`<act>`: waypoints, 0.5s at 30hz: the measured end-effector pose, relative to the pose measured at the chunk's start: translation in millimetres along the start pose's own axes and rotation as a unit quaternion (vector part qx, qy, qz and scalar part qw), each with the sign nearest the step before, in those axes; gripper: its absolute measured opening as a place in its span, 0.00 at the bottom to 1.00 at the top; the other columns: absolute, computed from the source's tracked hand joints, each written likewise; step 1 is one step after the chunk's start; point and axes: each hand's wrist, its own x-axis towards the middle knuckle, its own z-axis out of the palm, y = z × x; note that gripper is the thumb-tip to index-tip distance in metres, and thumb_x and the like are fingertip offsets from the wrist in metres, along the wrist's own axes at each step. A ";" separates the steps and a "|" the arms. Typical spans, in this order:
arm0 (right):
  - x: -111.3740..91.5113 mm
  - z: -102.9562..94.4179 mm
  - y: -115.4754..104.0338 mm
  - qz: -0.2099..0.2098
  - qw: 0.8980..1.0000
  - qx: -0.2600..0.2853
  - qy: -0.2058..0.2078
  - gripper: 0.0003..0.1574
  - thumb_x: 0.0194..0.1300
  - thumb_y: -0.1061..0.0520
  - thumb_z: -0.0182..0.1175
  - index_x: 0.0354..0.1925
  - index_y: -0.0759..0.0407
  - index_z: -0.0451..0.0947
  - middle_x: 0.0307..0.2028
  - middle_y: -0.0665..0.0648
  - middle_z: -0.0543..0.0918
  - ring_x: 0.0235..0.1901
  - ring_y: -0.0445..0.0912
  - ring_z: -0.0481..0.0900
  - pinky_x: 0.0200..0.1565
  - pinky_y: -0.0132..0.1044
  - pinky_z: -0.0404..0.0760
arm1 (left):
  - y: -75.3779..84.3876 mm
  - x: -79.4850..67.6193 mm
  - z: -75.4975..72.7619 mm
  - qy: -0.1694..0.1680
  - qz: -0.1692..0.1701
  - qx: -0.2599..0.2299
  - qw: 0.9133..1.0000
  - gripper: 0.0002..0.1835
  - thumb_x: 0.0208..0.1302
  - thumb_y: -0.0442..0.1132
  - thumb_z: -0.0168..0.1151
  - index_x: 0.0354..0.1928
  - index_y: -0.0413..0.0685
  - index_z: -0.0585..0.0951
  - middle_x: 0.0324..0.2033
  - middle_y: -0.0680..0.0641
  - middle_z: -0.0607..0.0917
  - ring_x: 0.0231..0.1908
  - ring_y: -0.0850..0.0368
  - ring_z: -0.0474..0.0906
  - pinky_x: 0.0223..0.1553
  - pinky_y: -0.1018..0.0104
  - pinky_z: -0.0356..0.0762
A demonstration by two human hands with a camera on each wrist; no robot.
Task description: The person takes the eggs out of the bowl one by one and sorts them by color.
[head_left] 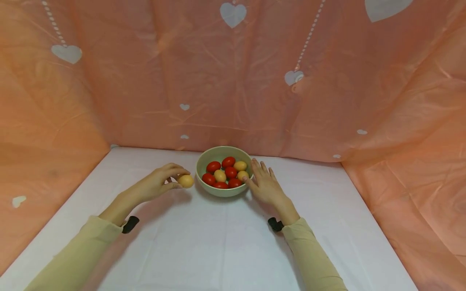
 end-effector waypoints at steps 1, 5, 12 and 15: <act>0.5 0.1 0.0 0.000 1.000 -0.001 -0.001 0.49 0.82 0.33 0.39 0.83 0.61 0.43 0.83 0.60 0.48 0.81 0.60 0.42 0.78 0.61 0.41 | -0.6 -2.5 0.3 -0.011 -0.004 -0.009 1.000 0.21 0.65 0.30 0.71 0.60 0.44 0.83 0.55 0.45 0.82 0.49 0.50 0.82 0.46 0.59 0.80; 1.2 0.5 0.1 -0.003 1.000 -0.003 0.004 0.49 0.82 0.34 0.41 0.83 0.62 0.44 0.82 0.61 0.49 0.81 0.62 0.45 0.77 0.63 0.43 | -3.6 -10.5 3.1 -0.057 -0.010 -0.040 0.998 0.22 0.64 0.26 0.69 0.59 0.47 0.84 0.55 0.47 0.83 0.49 0.52 0.80 0.47 0.62 0.81; 1.6 1.1 0.4 -0.001 1.000 0.000 0.002 0.49 0.82 0.34 0.41 0.83 0.62 0.45 0.82 0.60 0.49 0.81 0.62 0.44 0.78 0.62 0.42 | -10.2 -17.5 15.6 -0.111 0.022 -0.054 0.992 0.20 0.64 0.25 0.69 0.55 0.50 0.86 0.52 0.50 0.85 0.50 0.55 0.80 0.46 0.64 0.81; 1.1 1.0 -0.2 -0.001 1.000 0.000 0.002 0.48 0.82 0.34 0.40 0.83 0.62 0.45 0.82 0.61 0.49 0.81 0.62 0.44 0.78 0.62 0.41 | -11.0 -19.3 20.6 -0.126 0.028 -0.049 0.990 0.20 0.63 0.23 0.66 0.54 0.51 0.87 0.51 0.52 0.85 0.51 0.56 0.79 0.48 0.62 0.81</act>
